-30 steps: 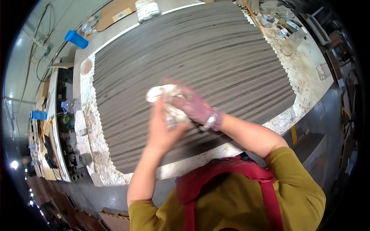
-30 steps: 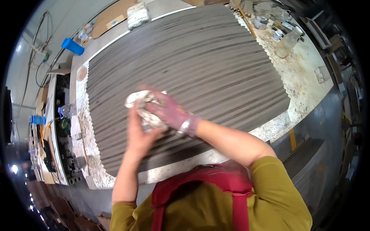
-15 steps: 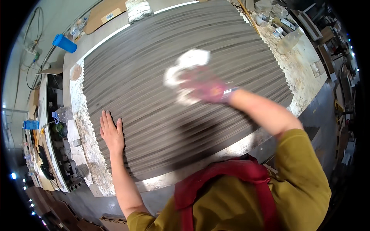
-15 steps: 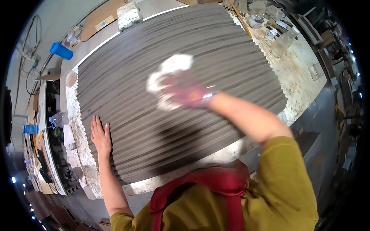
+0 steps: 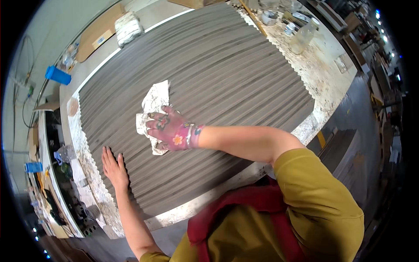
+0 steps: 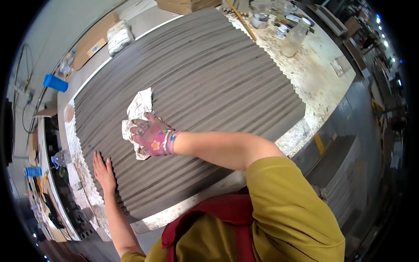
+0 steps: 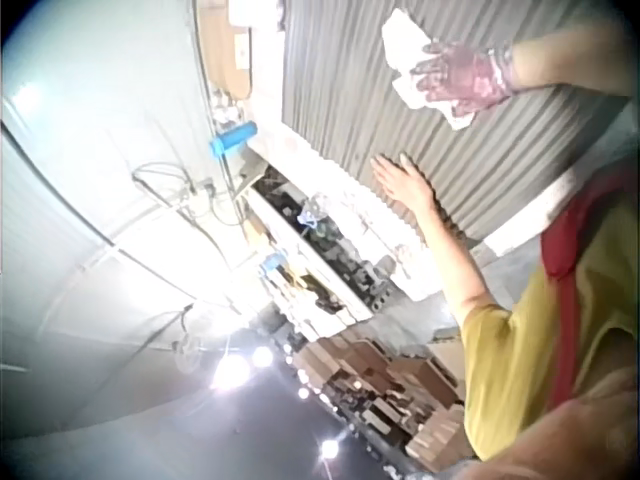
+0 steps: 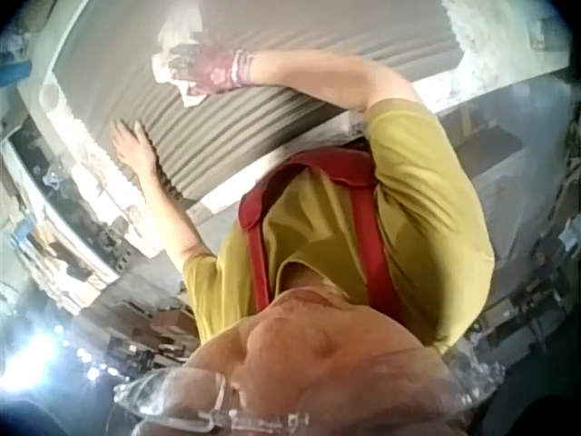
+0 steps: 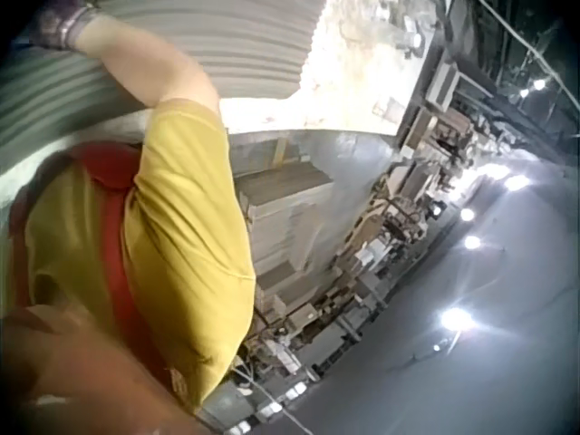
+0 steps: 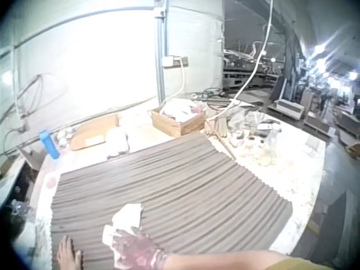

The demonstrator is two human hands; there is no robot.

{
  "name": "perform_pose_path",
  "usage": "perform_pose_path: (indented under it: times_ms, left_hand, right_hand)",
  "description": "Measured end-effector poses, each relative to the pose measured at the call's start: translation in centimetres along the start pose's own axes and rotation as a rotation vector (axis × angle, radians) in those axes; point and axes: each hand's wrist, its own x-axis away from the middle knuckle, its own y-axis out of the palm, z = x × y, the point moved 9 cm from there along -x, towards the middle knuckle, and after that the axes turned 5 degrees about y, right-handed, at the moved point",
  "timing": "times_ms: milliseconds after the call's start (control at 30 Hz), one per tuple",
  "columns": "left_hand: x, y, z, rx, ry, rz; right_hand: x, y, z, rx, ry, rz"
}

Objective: The person cleans a slatted wooden panel using a small white sponge to wipe between the grooves, then pours liquid from a plastic bottle onto a cloth and continues wiping the surface.

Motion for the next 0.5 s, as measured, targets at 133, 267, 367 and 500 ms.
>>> perform_pose_path:
  times_ms: [133, 267, 367, 500]
  left_hand:
    - [0.2, -0.4, 0.0, 0.002, 0.017, 0.027]
    - [0.0, -0.6, 0.8, -0.014, 0.007, 0.031]
    - [-1.0, 0.2, 1.0, -0.048, 0.051, 0.031]
    - [0.3, 0.2, -1.6, 0.006, 0.05, 0.039]
  right_hand:
    - [5.1, -3.6, 9.2, -0.167, 0.141, 0.011]
    - [16.2, -11.0, 26.3, 0.484, 0.67, -0.096]
    - [22.2, -15.8, 34.0, 0.117, 0.924, 0.098]
    - [7.7, -12.9, 15.0, -0.194, 0.342, 0.202]
